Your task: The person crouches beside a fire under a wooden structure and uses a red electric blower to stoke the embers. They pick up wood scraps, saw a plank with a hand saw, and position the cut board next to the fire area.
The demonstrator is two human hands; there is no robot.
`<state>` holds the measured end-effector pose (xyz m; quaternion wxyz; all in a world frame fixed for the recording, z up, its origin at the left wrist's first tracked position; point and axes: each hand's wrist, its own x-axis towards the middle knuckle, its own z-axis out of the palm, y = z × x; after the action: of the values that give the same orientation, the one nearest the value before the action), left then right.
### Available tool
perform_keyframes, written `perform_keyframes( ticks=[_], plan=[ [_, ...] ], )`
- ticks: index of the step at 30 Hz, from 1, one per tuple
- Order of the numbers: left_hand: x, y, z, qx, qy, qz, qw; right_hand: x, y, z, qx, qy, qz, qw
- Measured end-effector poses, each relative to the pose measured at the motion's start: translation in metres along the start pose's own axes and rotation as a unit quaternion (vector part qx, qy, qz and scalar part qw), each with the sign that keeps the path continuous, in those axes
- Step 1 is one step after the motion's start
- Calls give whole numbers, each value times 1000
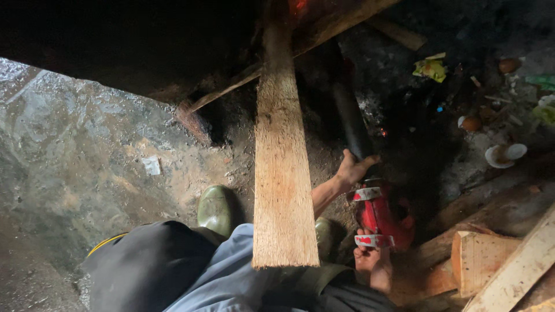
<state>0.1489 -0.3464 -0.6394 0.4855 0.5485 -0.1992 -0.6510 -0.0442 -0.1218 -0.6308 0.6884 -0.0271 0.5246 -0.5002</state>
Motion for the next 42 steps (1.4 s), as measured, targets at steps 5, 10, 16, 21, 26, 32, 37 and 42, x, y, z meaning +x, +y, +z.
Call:
perform_keyframes(
  ticks=[5,10,16,21,26,32,37,42],
  plan=[
    [-1,12,5,-45,9,-74,996,12,-7,-11,2,-9,6,1000],
    [-6,19,12,-91,-11,-17,996,14,-19,-6,-146,-4,-48,988],
    [0,36,26,-24,28,-48,998,1,-40,22,-730,26,-277,624],
    [3,60,22,-37,84,-74,993,3,-43,43,-737,-1,-384,556],
    [12,82,13,-15,128,-59,990,36,-44,61,-767,19,-406,496],
    [16,94,14,-67,96,-16,993,57,-50,66,77,-36,-22,996],
    [15,95,7,-144,18,-12,989,47,-44,69,-103,-70,-116,985],
    [16,90,-9,20,30,-77,996,33,-43,88,-330,-57,-215,917]
  ],
)
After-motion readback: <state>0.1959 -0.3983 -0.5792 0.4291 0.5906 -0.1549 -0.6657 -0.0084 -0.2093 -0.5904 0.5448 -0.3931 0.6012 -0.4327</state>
